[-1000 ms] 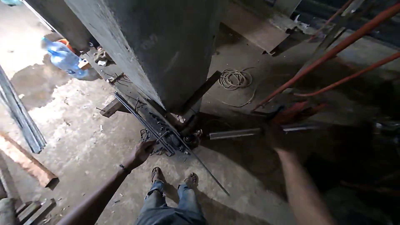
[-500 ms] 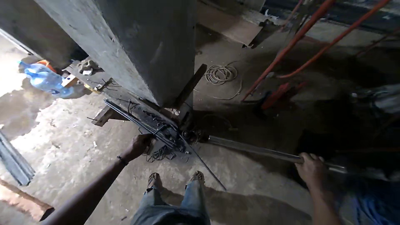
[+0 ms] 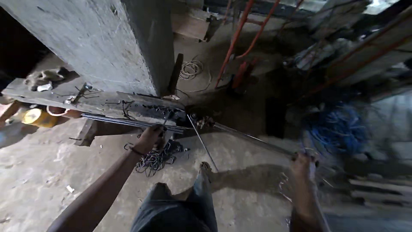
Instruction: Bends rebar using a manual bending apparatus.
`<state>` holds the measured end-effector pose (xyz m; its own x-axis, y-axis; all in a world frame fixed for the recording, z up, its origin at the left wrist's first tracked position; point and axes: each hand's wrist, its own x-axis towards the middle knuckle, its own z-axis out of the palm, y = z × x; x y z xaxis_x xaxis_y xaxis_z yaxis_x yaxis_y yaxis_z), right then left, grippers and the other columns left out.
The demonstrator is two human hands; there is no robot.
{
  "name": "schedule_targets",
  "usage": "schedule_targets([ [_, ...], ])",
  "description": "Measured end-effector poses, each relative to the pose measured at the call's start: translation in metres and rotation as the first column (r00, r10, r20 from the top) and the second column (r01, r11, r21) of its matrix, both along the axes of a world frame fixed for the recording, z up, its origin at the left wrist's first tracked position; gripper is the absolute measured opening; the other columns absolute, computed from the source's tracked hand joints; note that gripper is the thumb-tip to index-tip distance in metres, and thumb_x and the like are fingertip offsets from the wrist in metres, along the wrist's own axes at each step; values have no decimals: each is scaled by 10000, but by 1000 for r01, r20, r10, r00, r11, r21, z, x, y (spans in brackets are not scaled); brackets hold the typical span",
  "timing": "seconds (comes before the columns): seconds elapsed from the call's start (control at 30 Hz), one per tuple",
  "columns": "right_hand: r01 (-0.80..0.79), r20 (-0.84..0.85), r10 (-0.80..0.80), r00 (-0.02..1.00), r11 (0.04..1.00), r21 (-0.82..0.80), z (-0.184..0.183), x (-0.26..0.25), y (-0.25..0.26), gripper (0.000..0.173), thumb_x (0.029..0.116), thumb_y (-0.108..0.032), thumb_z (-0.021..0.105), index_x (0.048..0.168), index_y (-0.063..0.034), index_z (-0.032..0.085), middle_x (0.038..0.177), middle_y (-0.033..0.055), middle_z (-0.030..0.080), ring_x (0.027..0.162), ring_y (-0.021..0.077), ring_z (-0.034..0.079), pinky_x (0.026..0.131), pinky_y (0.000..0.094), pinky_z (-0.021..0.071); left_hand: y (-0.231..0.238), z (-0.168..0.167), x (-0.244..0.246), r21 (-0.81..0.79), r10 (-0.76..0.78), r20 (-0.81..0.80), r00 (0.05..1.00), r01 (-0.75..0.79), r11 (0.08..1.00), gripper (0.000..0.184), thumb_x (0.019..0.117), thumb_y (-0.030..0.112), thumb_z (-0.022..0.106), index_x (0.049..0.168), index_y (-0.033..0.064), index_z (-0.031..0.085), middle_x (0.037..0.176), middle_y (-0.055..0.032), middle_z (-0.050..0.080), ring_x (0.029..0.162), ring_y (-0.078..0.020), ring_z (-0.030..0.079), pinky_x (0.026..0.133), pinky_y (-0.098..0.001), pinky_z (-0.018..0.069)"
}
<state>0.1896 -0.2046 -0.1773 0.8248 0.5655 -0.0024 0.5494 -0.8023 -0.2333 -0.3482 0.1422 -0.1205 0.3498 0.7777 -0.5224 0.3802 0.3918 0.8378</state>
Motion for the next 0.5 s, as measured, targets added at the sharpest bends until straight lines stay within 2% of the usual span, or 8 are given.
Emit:
schedule_targets([
  [0.07,113,-54,-109,993,991,76,0,-54,-33,408,994,-70,620,1362,99,573,1431,375,512,1397,529,439,1198,640,289,5,1,-8,-83,-22,91,996,29,996,286,1105,245,463,1284,63,591,846,-20,604,595,-73,536,533,-216,466],
  [0.17,261,-80,-249,965,942,210,-12,-117,-70,391,997,-31,578,1358,122,568,1429,382,506,1387,501,461,1193,587,327,15,-2,-21,-81,-153,84,985,160,984,302,1087,255,506,1316,84,604,919,-48,651,688,-109,602,637,-270,527],
  [0.2,283,-50,-278,959,943,176,-9,-139,-77,398,987,-34,600,1353,120,580,1422,382,519,1388,509,464,1199,598,307,20,-3,-25,-78,-196,91,976,203,976,311,1081,249,518,1336,90,599,933,-53,655,706,-112,608,656,-277,531],
  [0.23,297,-21,-297,955,951,80,-1,-161,-83,405,989,-78,625,1357,88,592,1427,358,533,1405,501,449,1217,621,251,24,-4,-30,-73,-239,100,966,247,966,311,1075,242,528,1343,98,594,939,-49,657,719,-106,610,668,-274,532],
  [0.3,340,103,-334,937,939,-46,-7,-192,-99,372,968,-180,649,1306,-25,660,1373,273,609,1366,466,497,1193,664,259,32,-4,-35,-56,-307,95,947,313,948,302,1057,225,560,1331,105,606,966,-52,673,748,-106,629,689,-275,542],
  [0.37,392,166,-382,909,920,-30,-14,-226,-111,335,942,-173,670,1253,-49,693,1321,246,651,1323,466,533,1164,683,284,35,1,-34,-27,-341,62,938,343,939,280,1040,218,596,1283,86,635,991,-66,685,778,-120,644,721,-301,555],
  [0.43,457,154,-446,882,888,-47,-6,-267,-114,310,951,-168,670,1235,-49,694,1325,236,650,1332,454,532,1165,670,301,36,6,-31,22,-375,30,927,374,927,236,1022,197,617,1209,62,668,928,-58,689,739,-114,646,697,-295,562],
  [0.5,501,159,-492,856,865,-17,-6,-302,-117,292,954,-151,660,1217,-29,694,1301,255,653,1318,473,532,1145,691,308,37,9,-31,27,-386,20,922,386,922,237,1018,196,623,1194,45,669,900,-61,679,714,-115,634,675,-289,553],
])
